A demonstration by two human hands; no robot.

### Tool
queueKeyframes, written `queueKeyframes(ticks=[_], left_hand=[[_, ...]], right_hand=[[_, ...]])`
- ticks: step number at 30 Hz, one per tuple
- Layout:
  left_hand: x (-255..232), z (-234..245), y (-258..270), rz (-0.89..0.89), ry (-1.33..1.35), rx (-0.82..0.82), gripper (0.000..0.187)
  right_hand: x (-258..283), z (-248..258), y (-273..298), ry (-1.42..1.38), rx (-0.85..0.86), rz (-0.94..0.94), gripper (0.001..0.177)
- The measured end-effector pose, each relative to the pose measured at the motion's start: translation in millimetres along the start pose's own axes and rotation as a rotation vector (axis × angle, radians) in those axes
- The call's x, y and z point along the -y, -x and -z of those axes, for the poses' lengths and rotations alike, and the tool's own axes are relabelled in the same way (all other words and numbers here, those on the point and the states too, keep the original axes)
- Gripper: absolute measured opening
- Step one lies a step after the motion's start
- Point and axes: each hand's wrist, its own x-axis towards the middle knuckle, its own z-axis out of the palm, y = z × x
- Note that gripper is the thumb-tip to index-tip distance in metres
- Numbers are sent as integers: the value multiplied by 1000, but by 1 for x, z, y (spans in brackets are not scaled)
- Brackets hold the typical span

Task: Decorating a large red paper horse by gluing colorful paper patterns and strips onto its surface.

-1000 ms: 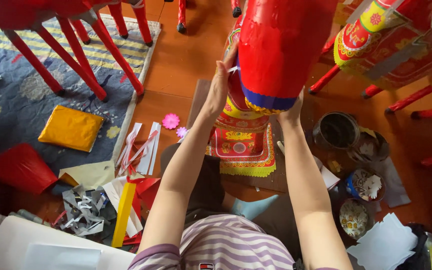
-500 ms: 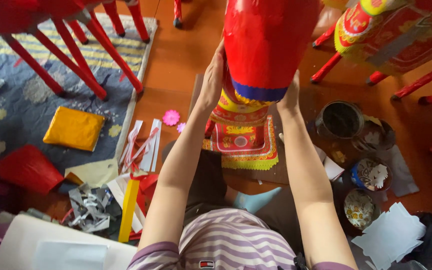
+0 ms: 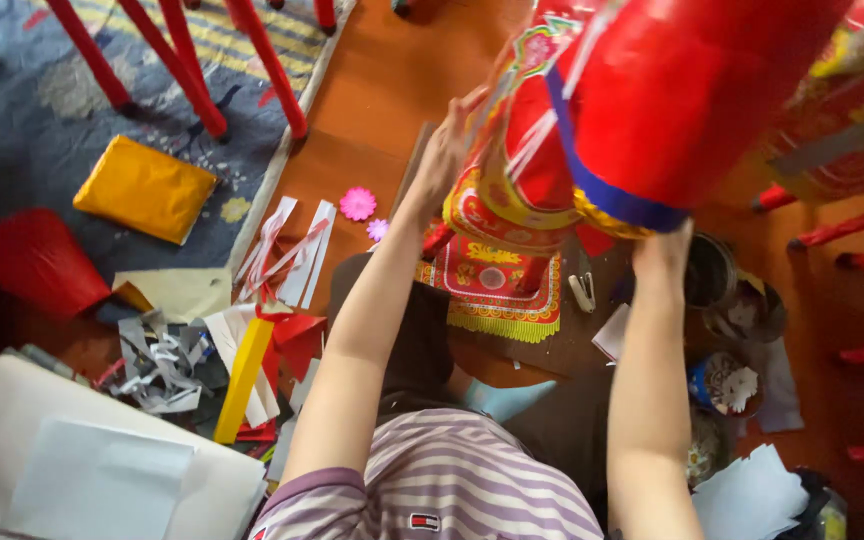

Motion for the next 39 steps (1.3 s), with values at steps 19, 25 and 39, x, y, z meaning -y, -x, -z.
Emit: queueKeyframes(ticks=[19,25,39], left_hand=[[177,259,159,263,-820,-1009,14],[167,311,176,219,-1243,-1026,33],[103,375,149,275,-1754,-1151,11]], right_hand=[[-193,117,186,-209,-70,-601,17],[-200,122,178,-202,-100,-612,20],[-197,113,175,-75,-177,-660,14]])
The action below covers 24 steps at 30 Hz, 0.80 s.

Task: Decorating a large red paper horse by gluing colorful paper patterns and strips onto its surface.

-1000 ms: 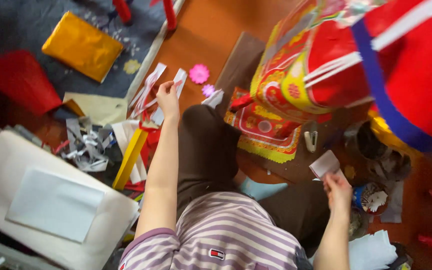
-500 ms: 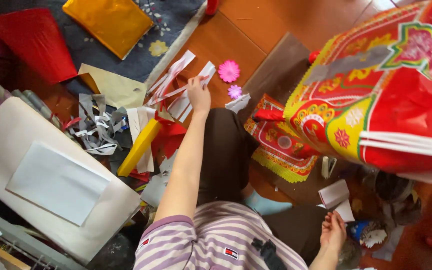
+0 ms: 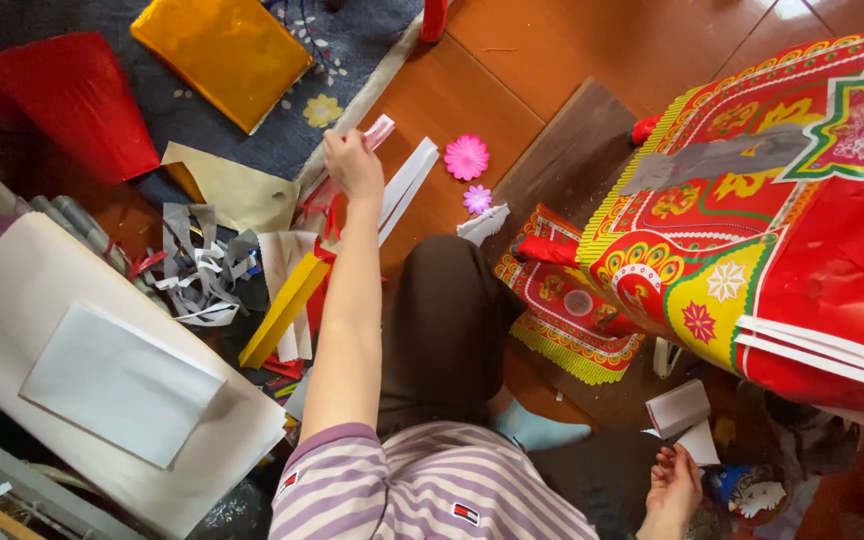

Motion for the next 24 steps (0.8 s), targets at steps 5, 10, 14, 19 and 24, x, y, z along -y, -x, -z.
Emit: queueKeyframes(ticks=[5,10,14,19,24], left_hand=[[9,-31,-12,260,69,485,71],[-21,-42,12,-152,75,104,41],[-31,-68,49,-118,173,474,13],[-42,-84,57,-16,76,449,35],[-45,-89,56,-13,101,411,27]], right_hand=[[-2,-2,-7,-16,-16,4,12],[10,-11,6,-37,-44,1,11],[-1,0,-6,-79,29,25,12],[-7,4,-15,-55,-16,11,15],[-10,7,-18,-37,-20,-30,17]])
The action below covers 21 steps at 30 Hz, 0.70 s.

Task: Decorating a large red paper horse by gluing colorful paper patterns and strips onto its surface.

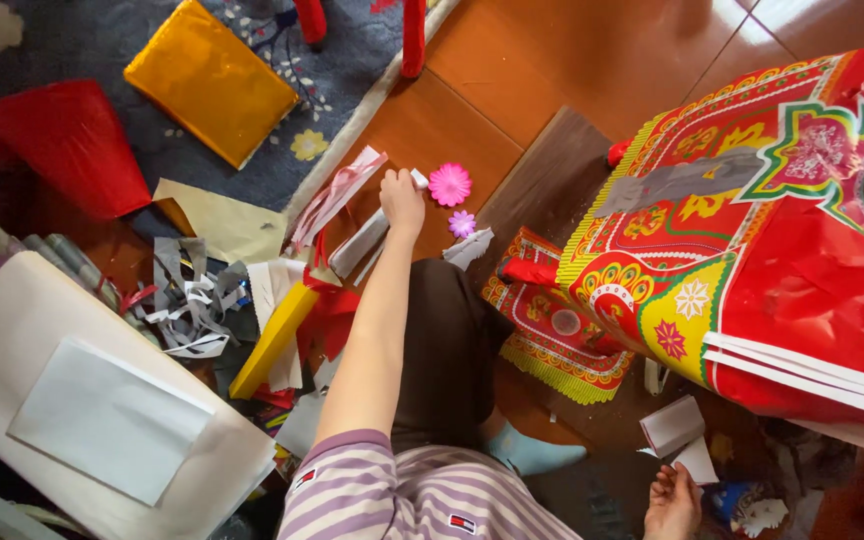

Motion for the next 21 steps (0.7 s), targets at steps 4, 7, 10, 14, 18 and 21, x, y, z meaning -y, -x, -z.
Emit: queueKeyframes(ticks=[4,7,10,14,18,21], left_hand=[[-6,21,8,20,73,51,13],[-2,31,19,56,200,109,9],[8,34,24,31,313,101,2],[0,61,35,24,548,53,4],[-75,191,86,73,862,225,7],[-120,276,135,144,1010,600,45]], right_hand=[[-5,3,-5,-51,51,57,13],[-13,11,-12,-72,63,74,14],[-9,3,-2,-97,73,116,13],[-4,-6,12,-122,61,165,12],[9,-48,41,18,35,167,9],[24,-107,86,-38,330,116,12]])
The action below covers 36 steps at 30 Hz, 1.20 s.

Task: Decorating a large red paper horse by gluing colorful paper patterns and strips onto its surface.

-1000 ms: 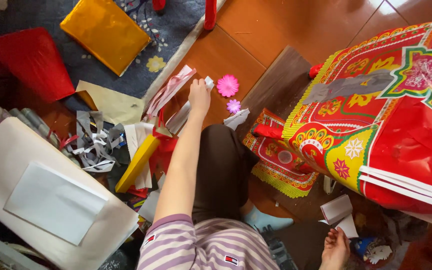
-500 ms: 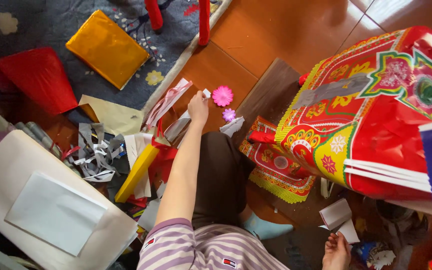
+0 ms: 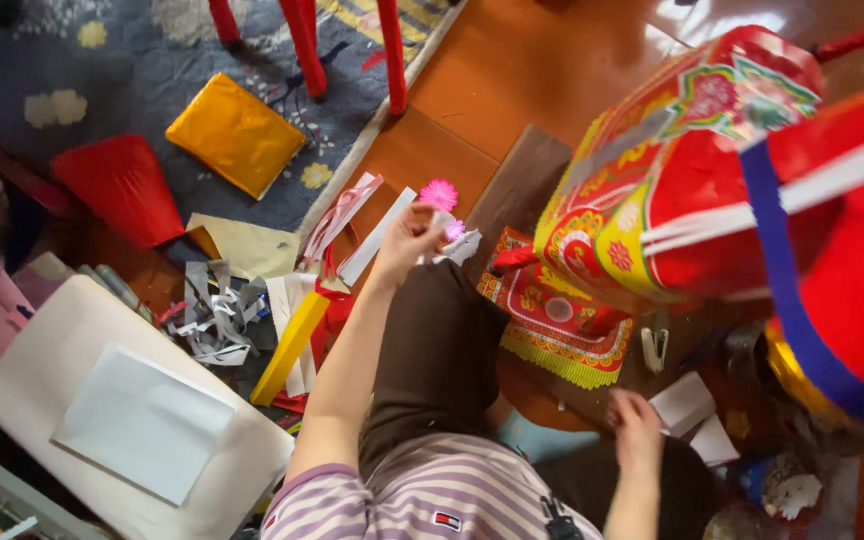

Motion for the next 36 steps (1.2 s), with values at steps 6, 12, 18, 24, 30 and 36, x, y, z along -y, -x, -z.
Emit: queueKeyframes(ticks=[6,12,18,24,30,36], left_hand=[[36,-60,49,-188,398,534,61],[51,-119,89,-71,409,747,61],[64,-157,110,-35,350,745,47],[42,-177,141,-536,-40,491,16],[37,-180,152,-543,-100,527,24],[38,-187,150,-246,39,479,10]], right_hand=[[89,-148,76,257,349,310,17],[182,-177,169,-158,538,377,41],[171,-149,160,-298,373,340,13],[167,-139,158,-120,155,592,5],[177,-135,156,-183,58,590,20],[145,-134,133,-391,216,452,17]])
